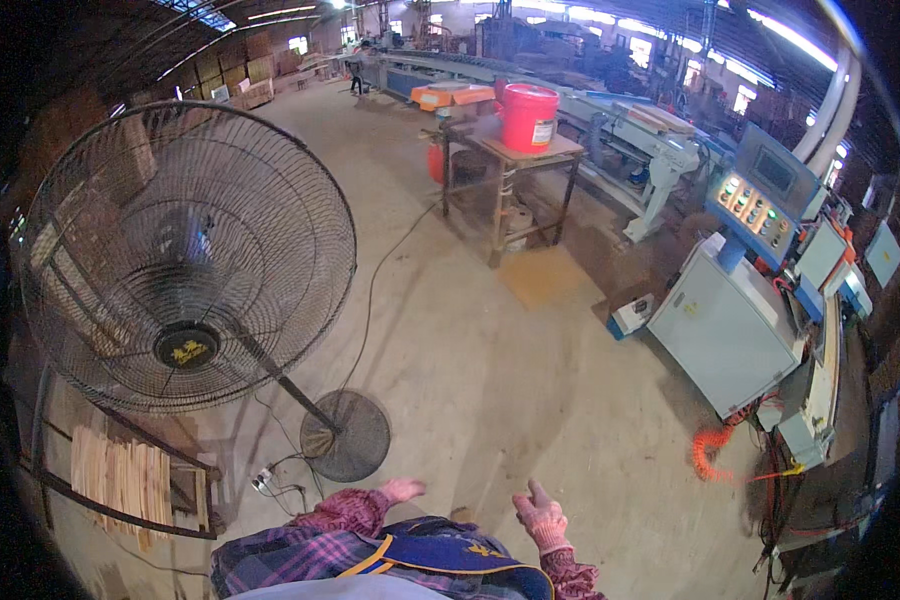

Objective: The person repeatedly gathers thin wooden planks from a metal table, aligns them into neat stacks, and places them onto a conveyor belt. The person also moves between the table and the conveyor, occasionally adjusting the stacks.

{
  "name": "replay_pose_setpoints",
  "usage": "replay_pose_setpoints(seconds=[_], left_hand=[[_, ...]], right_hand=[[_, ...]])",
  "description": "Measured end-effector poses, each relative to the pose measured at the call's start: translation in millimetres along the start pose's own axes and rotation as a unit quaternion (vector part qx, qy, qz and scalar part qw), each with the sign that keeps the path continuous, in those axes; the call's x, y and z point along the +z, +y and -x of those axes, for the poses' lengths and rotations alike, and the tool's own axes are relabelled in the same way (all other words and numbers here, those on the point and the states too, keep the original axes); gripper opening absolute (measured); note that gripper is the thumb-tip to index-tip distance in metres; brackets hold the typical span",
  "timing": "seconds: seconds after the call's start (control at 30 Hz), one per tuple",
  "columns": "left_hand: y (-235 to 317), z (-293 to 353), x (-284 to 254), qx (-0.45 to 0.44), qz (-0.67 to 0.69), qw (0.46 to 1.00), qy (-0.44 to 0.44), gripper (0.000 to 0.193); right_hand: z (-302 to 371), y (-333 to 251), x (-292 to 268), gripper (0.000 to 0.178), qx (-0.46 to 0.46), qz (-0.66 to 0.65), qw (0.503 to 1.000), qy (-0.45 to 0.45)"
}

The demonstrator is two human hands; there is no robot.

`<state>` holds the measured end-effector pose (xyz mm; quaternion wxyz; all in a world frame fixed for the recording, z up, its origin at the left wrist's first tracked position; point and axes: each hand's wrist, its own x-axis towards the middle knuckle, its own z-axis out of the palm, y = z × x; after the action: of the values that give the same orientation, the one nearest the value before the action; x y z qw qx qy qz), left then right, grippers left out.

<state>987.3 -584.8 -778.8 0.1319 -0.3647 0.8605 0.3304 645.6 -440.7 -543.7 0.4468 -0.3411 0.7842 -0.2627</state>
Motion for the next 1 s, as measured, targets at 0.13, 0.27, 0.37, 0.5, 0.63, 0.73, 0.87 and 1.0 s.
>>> replay_pose_setpoints(seconds=[0.13, 0.27, 0.37, 0.5, 0.63, 0.73, 0.87, 1.0], left_hand=[[73.8, -77.3, -111.3, -0.050, 0.133, 0.990, 0.020, 0.041], [40.8, -107.1, -118.9, -0.076, 0.169, 0.980, 0.077, 0.049], [17.1, -92.4, -86.4, -0.180, 0.325, 0.926, 0.065, 0.051], [-28.6, -4.4, 22.7, -0.214, 0.103, 0.962, 0.135, 0.041], [33.9, 30.4, 46.6, -0.441, 0.167, 0.882, 0.011, 0.039], [85.6, 53.5, 100.6, -0.458, 0.173, 0.871, 0.032, 0.039], [143.1, 33.8, 122.2, -0.391, 0.249, 0.882, 0.091, 0.040], [176.2, -14.0, 127.7, -0.441, 0.249, 0.860, 0.063, 0.037]], right_hand=[[-67.5, -13.0, -15.0, 0.070, 0.020, -0.016, 1.000, 0.005], [-94.1, -56.8, -3.3, 0.057, -0.055, 0.084, 0.985, -0.140], [-125.9, -75.0, -9.7, 0.048, -0.232, 0.211, 0.924, -0.217], [-198.9, -117.1, -7.8, 0.043, -0.216, 0.265, 0.872, -0.350], [-291.1, -143.3, -23.5, 0.052, -0.233, 0.262, 0.840, -0.414], [-340.9, -164.1, -3.9, 0.067, -0.349, 0.364, 0.795, -0.338], [-324.4, -192.8, 21.8, 0.069, -0.355, 0.370, 0.788, -0.341], [-270.1, -178.3, 67.3, 0.073, -0.410, 0.401, 0.701, -0.424]])
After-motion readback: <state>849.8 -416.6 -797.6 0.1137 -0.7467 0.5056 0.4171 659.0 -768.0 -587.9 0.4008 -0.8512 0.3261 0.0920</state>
